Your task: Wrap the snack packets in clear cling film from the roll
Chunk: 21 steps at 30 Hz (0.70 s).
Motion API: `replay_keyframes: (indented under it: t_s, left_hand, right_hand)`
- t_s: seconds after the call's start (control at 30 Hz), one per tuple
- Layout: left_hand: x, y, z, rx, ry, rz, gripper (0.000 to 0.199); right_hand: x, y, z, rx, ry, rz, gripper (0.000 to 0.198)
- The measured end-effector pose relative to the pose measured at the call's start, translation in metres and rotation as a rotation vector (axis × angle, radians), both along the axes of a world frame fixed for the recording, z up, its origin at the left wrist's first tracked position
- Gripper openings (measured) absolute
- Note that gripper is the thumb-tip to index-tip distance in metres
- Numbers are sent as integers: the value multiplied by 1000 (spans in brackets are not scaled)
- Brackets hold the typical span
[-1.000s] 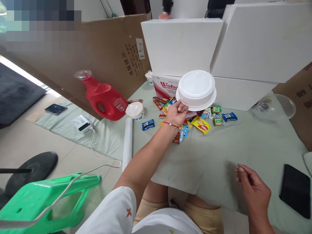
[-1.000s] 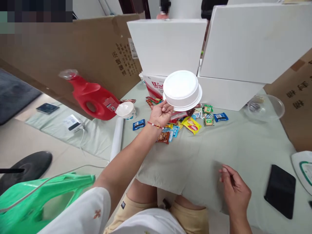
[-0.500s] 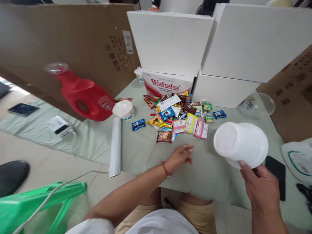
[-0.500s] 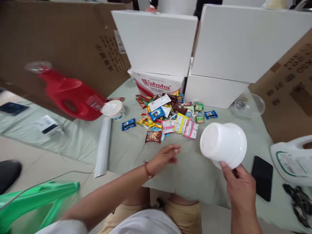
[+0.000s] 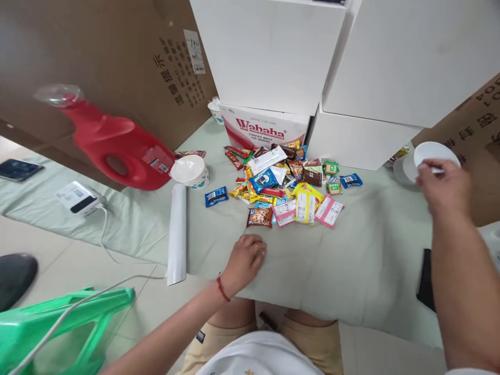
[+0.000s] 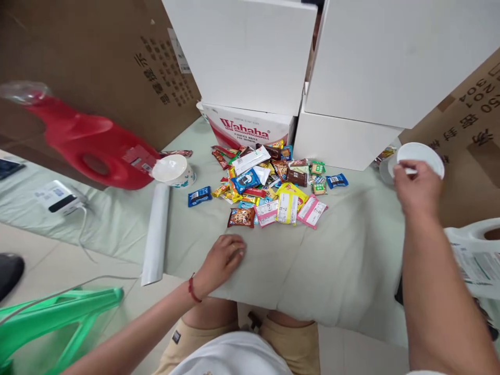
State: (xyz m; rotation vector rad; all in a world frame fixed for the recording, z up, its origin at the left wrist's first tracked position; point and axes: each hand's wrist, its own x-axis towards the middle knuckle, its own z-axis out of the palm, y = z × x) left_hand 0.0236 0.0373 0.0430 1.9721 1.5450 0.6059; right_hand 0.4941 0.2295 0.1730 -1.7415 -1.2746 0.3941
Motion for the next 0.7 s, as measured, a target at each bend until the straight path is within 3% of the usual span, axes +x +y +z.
replay_keyframes:
  t_s: [0.07,0.17,0.27,0.33,0.4,0.5,0.57,0.7]
  left_hand:
    - [18,1,-3,16,65,-59,26]
    - [44,20,-2,-1,86,-146,38]
    - [60,51,4,-46,65,-112,49]
    - [64,66,9,-46,21,-88,42]
    - [62,68,14,-15,-51,-115,33]
    - [44,46,18,29,-132,-187,26]
    - [27,24,20,32,-138,-199,25]
    - [-7,-9,18,17,-90,-51,24]
  right_hand:
    - [-29,-33,-35,-26,156,16,29]
    - [-56,-75,-86,-147,393,38,43]
    - [-45,-79,-105,-178,727,-201,38]
    - [-20,-61,-97,-133,892,-360,33]
    - [7,-37,-79,-122,928,-396,45]
    - [28,1,-53,-121,725,-308,59]
    - [26,24,-42,-77,551,-244,55]
    - [12,61,-28,32,400,-186,46]
